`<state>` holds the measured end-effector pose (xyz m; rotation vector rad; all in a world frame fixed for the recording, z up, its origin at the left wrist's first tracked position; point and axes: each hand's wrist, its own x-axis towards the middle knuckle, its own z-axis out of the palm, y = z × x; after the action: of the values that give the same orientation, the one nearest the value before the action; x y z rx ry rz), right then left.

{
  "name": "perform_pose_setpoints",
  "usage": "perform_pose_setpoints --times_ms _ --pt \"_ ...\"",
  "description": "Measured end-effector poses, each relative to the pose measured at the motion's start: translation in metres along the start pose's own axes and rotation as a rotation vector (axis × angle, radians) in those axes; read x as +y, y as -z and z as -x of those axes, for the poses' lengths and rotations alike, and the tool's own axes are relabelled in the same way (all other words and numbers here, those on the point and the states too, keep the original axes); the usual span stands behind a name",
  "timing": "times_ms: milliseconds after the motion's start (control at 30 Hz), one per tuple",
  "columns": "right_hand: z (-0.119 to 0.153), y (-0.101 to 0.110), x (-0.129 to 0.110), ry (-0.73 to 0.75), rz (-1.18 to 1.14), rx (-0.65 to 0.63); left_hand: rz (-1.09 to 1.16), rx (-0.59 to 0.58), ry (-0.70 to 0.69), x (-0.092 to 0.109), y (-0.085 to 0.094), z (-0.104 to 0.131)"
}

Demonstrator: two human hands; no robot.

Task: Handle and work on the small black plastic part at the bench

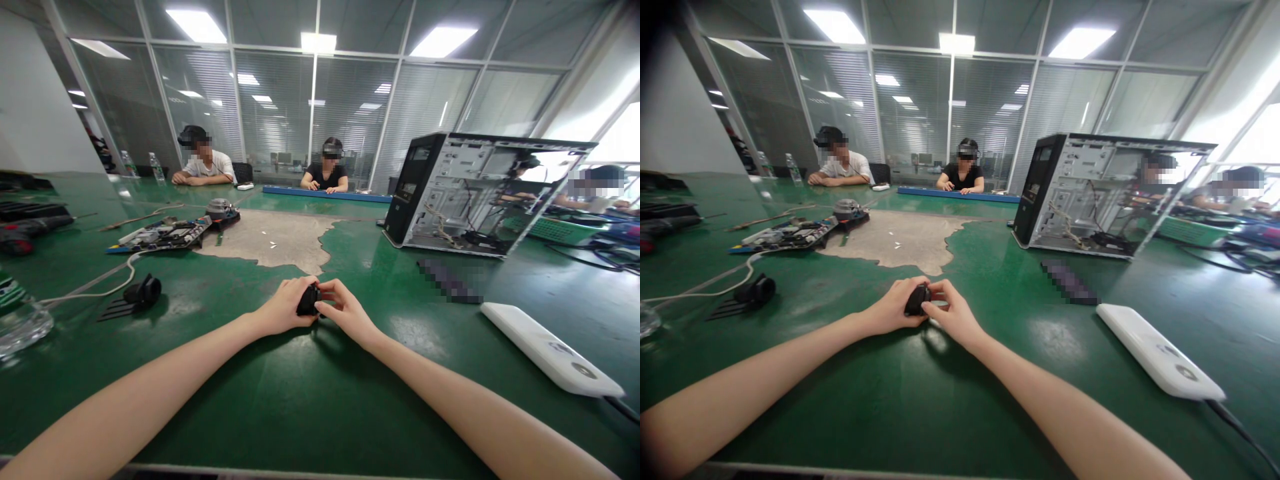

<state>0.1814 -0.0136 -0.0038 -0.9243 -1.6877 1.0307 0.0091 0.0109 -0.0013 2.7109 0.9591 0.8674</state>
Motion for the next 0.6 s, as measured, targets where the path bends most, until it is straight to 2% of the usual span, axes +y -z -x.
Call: perform_pose_setpoints --times_ms 133,400,600 --pt "0.0011 -0.0007 -0.0008 0.018 -0.021 0.020 -0.002 0.011 -0.004 -0.0006 -0.0006 -0.0002" --pt "-0.0022 -0.0007 0.0043 -0.046 0.018 0.033 0.005 0.005 0.005 0.0010 0.0011 -0.0005" --pt "0.0010 -0.0016 -0.0030 0.018 0.039 0.021 -0.001 0.022 -0.001 -0.0005 -0.0010 0.0004"
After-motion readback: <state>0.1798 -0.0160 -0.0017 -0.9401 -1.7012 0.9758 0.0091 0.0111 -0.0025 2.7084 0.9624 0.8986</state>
